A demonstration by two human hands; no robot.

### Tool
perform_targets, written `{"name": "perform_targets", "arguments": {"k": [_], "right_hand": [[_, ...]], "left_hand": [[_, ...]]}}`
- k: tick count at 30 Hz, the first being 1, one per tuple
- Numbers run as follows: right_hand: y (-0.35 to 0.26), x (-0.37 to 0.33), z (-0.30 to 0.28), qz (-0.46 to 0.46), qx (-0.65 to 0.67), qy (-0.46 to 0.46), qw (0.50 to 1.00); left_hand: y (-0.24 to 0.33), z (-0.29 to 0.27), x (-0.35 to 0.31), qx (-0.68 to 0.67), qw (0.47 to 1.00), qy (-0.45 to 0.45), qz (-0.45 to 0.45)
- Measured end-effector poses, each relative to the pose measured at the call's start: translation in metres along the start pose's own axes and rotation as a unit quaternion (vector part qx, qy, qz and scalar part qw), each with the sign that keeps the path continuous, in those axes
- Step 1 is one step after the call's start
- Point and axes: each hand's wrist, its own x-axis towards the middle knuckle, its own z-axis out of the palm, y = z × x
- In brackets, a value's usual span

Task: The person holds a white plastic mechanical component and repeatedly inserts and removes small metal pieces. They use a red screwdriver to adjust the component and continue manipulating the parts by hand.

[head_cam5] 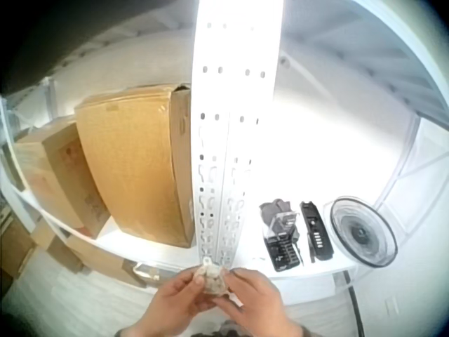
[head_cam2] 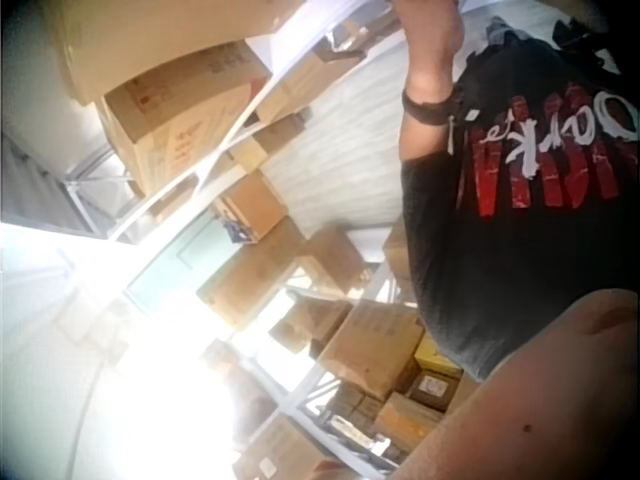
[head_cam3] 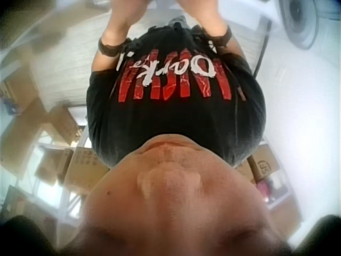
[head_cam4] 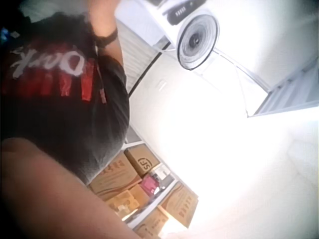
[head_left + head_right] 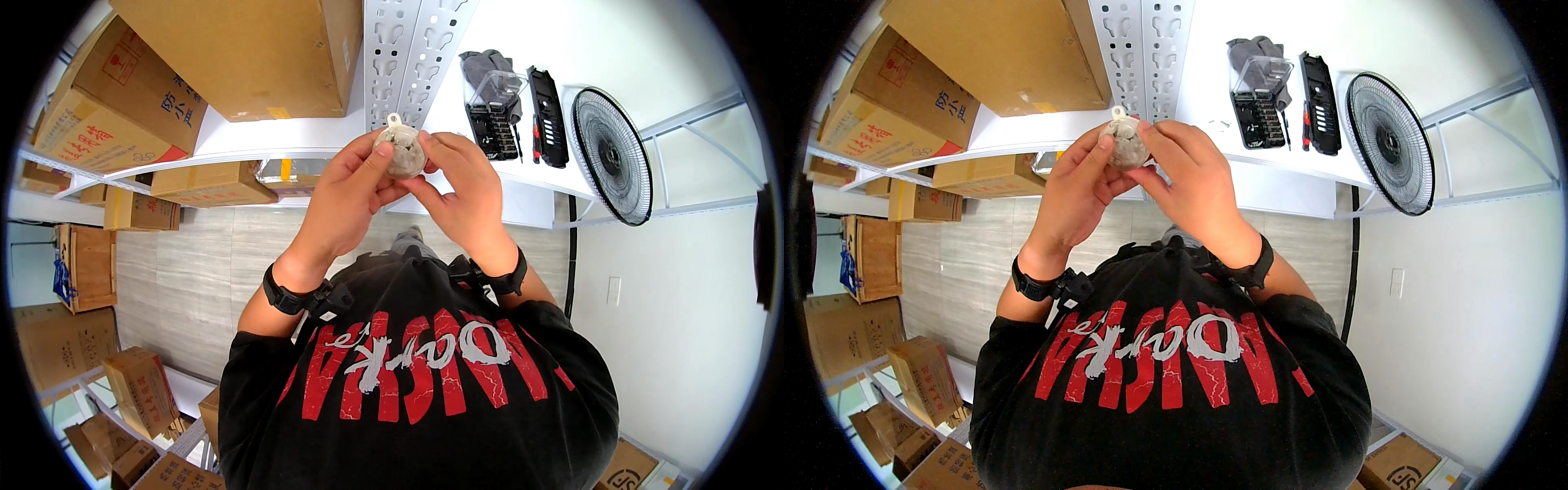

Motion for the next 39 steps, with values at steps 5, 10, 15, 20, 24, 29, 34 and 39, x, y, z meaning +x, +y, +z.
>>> {"name": "perform_targets", "arguments": {"k": [5,10,15,20,24,29,34,39], "right_hand": [[0.005,-0.003,0.011,-0.010,0.013,0.039,0.999],[0.005,0.002,0.006,-0.010,0.042,0.004,0.999],[0.011,0.008,-0.001,0.039,0.195,-0.069,0.978],[0.013,0.010,-0.007,0.192,0.349,-0.084,0.913],[0.013,0.013,-0.010,0.239,0.368,-0.063,0.896],[0.010,0.011,-0.010,0.254,0.378,-0.062,0.888],[0.007,0.015,-0.014,0.272,0.367,-0.064,0.887],[0.007,0.018,-0.016,0.248,0.398,-0.036,0.882]], "left_hand": [[0.000,-0.006,0.003,-0.002,1.000,-0.016,0.010],[0.001,-0.005,0.003,-0.037,0.999,-0.027,0.022],[0.010,-0.004,0.003,-0.069,0.997,0.000,-0.021],[0.013,-0.005,0.007,-0.051,0.997,0.005,-0.065],[0.007,-0.001,0.004,-0.018,0.999,0.030,-0.038],[0.004,0.002,0.005,0.024,0.999,0.023,-0.024],[0.006,-0.009,0.006,0.140,0.990,0.001,0.013],[0.012,-0.016,0.004,0.141,0.989,-0.020,0.028]]}}
